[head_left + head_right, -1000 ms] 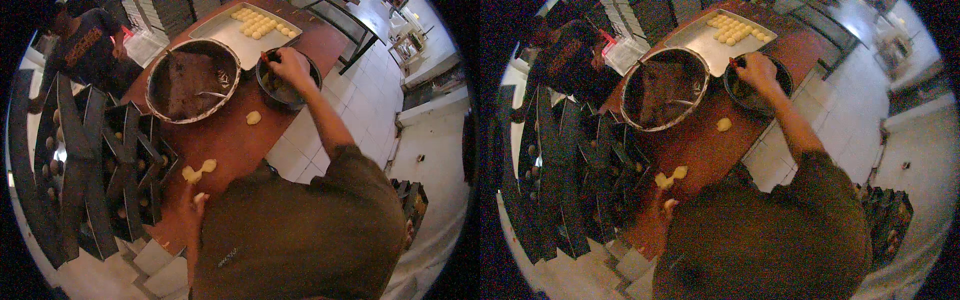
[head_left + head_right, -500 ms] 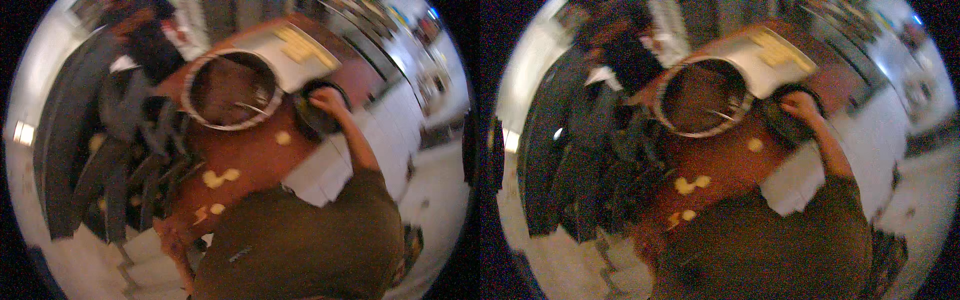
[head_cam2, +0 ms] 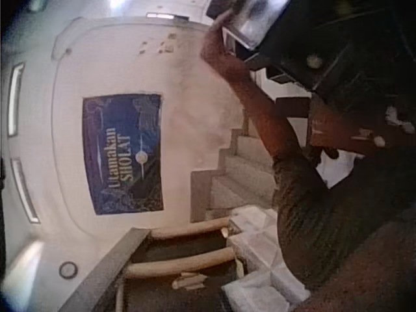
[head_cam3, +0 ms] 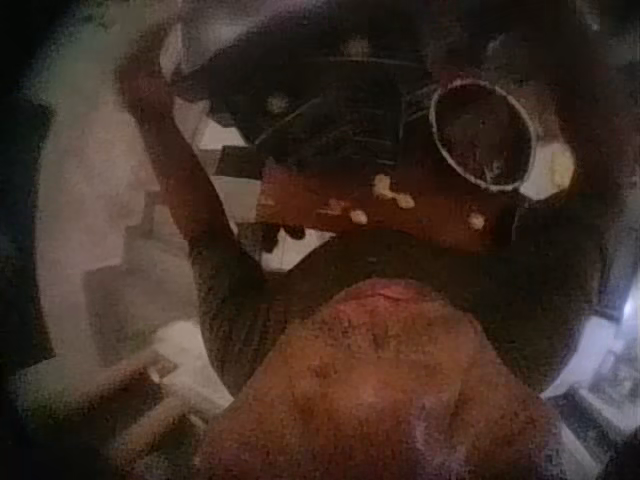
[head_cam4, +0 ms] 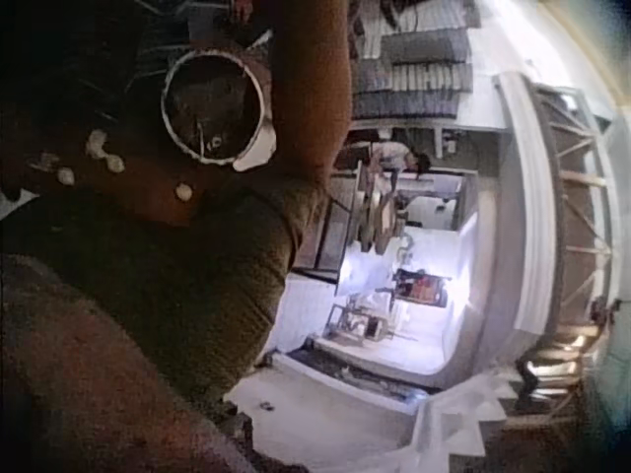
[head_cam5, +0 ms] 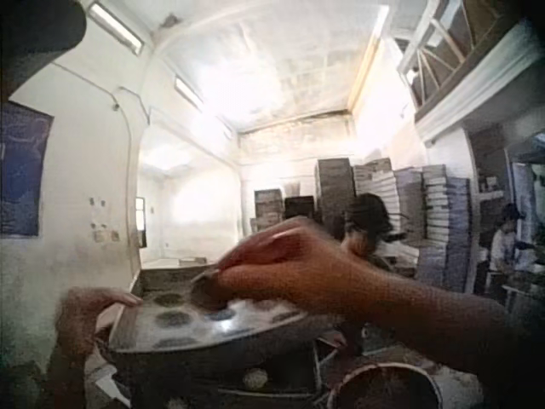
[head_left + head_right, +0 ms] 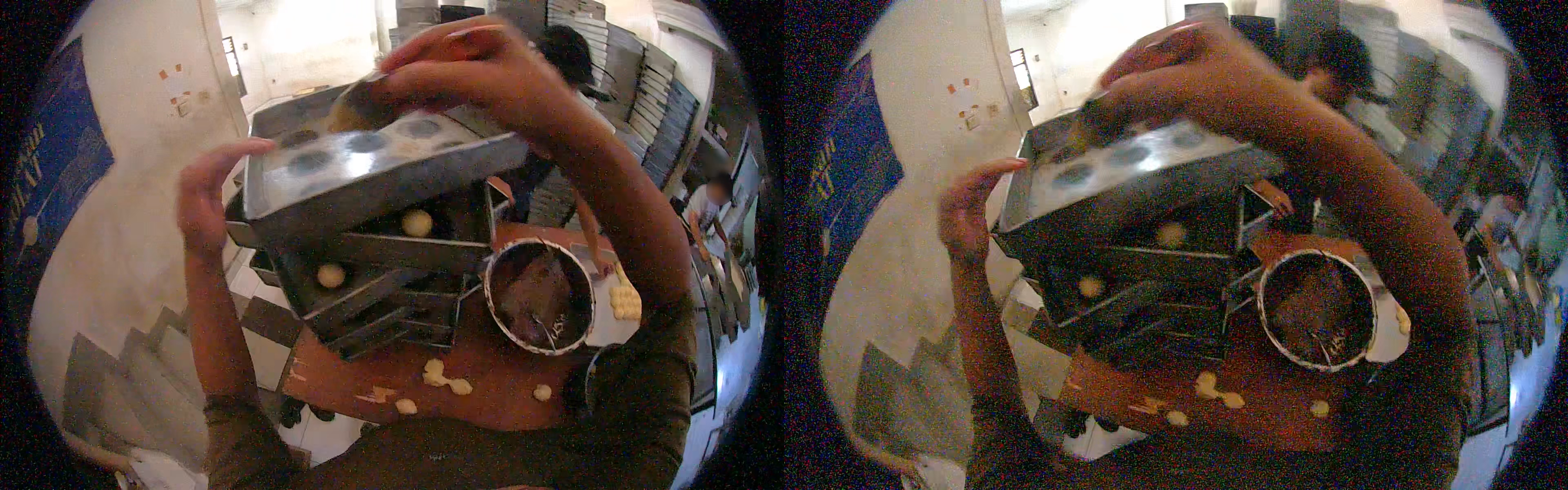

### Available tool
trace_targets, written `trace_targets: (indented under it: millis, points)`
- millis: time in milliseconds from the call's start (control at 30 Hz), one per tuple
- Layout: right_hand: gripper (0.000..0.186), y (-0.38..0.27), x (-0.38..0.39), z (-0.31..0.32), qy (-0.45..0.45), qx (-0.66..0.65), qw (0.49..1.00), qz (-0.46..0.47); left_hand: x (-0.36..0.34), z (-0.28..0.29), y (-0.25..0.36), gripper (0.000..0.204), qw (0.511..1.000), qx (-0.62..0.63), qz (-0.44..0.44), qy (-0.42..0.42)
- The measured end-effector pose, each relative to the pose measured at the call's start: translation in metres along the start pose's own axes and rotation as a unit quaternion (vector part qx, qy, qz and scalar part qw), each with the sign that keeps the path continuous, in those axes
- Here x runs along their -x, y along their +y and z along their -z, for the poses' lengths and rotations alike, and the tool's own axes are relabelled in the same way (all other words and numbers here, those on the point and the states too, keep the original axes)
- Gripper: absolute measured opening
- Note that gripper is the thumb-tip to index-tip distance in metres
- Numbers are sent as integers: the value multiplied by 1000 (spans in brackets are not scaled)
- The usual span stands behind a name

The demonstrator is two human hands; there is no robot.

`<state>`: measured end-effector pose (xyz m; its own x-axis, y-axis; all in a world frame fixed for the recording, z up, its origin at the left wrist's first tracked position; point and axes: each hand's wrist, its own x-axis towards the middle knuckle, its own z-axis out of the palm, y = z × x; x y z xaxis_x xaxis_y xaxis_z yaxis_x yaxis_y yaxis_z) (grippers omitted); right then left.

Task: The person fills small pieces of dough with a dark spread, shapes them into rolls by hand, and places them onto a large metal baking tray while occasionally brushing the tray.

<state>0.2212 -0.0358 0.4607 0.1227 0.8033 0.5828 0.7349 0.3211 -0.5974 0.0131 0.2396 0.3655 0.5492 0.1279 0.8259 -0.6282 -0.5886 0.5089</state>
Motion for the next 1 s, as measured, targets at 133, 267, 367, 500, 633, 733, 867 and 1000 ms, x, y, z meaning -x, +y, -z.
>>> trace_targets:
  millis: [133,267,367,500,633,733,867,1000]
  points:
    - [27,40,-81,-100,-202,-126,970,-54,7,43,-82,42,980,-196,25,10]
    - [24,93,-90,-66,-190,225,952,-89,9,21,-77,37,978,-208,10,-16]
    - [29,172,-92,8,-103,560,817,-92,0,19,-76,34,970,-236,-51,-36]
    - [32,130,-119,-69,-105,172,965,-167,13,18,-73,32,969,-247,-25,1]
    - [23,118,-156,-124,-238,-32,964,-117,23,32,-60,27,957,-286,-39,24]
    - [22,272,-182,-3,-120,427,886,-137,10,0,-71,24,966,-247,-72,23]
    - [31,277,-206,-32,27,560,804,-196,14,8,-66,26,962,-266,-55,30]
    - [32,190,-244,-147,-142,312,926,-159,23,22,-69,26,956,-282,-58,61]
